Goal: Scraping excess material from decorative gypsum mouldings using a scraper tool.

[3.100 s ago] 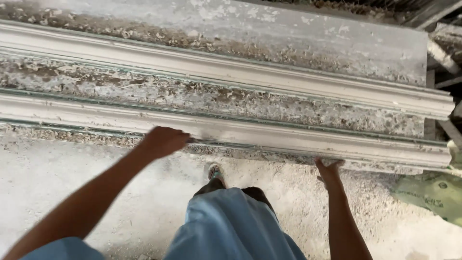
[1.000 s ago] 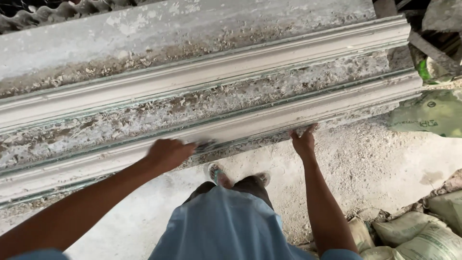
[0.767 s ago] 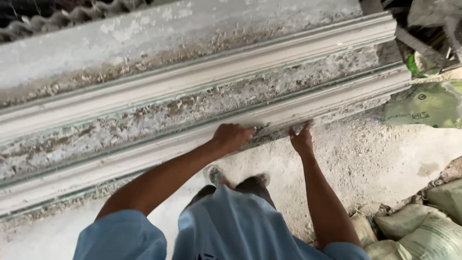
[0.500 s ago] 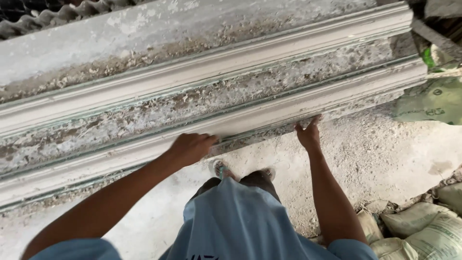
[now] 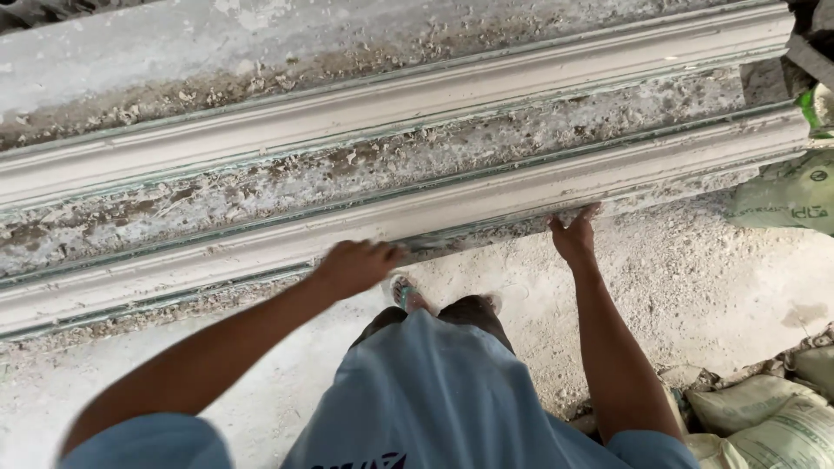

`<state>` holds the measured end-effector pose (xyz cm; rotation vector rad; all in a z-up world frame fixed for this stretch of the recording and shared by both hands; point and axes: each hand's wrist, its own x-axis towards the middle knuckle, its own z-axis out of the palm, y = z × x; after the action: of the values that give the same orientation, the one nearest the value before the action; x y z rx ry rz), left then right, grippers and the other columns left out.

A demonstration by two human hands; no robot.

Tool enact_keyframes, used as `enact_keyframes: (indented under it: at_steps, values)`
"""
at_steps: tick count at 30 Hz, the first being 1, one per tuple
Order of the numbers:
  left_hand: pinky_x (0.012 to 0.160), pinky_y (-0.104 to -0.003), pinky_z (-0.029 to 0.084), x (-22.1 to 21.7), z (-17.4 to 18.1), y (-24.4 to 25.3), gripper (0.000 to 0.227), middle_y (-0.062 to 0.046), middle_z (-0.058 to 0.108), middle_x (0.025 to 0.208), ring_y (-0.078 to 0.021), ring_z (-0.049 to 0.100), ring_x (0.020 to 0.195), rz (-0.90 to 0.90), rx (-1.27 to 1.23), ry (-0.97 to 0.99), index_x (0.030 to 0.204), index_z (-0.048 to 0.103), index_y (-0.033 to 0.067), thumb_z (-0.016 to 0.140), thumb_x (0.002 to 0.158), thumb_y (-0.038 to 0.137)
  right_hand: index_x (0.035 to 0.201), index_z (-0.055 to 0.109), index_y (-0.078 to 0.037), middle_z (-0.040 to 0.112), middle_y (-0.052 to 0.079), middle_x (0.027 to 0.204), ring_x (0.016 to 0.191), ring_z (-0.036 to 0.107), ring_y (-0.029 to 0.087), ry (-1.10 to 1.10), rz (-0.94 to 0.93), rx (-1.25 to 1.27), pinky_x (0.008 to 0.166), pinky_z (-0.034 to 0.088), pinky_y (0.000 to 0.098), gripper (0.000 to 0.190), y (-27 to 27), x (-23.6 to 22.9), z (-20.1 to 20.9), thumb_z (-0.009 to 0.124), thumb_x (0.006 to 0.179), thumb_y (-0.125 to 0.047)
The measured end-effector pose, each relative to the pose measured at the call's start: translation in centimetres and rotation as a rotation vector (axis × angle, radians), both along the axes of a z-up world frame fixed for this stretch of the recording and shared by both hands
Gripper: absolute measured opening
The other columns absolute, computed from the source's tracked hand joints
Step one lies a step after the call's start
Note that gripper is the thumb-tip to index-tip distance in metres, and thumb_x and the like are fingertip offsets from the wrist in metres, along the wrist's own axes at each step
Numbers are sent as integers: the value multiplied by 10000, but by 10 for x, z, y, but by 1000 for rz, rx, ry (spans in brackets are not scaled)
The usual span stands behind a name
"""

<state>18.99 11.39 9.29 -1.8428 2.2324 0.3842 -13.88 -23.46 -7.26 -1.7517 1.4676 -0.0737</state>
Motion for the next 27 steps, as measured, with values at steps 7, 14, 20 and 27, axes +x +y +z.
enact_keyframes:
  at_steps: [7,14,20,27]
  values:
    - [550,-347,608,-16,17,-14,548,-154,672,1175,-276,714,918,28,-91,25,1410,521,24,654,885,107,1610,-197,-8,389,386,1550,1406,473,490,111,-22,43,1110,456,469,1214,9,-5,18,729,947,-427]
    - [486,-372,599,-38,-2,-49,450,-134,703,1119,-260,730,759,-5,-161,26,1331,580,7,628,906,145,1571,-216,94,728,322,1108,1013,721,436,72,7,-12,868,564,470,1218,2,3,10,723,935,-351]
    - [596,-435,586,-92,-25,-160,144,-109,746,938,-278,741,762,57,-197,154,1027,681,67,616,941,162,1597,-161,59,678,329,1225,1100,687,451,21,-15,-60,904,544,483,1226,5,-8,0,756,898,-357]
    - [380,-340,537,-49,7,-60,345,-111,756,938,-221,720,592,-20,-360,56,1190,673,44,643,871,173,1625,-89,16,520,352,1470,1329,548,476,-53,-19,-99,1063,473,483,1172,15,-10,-3,766,913,-352]
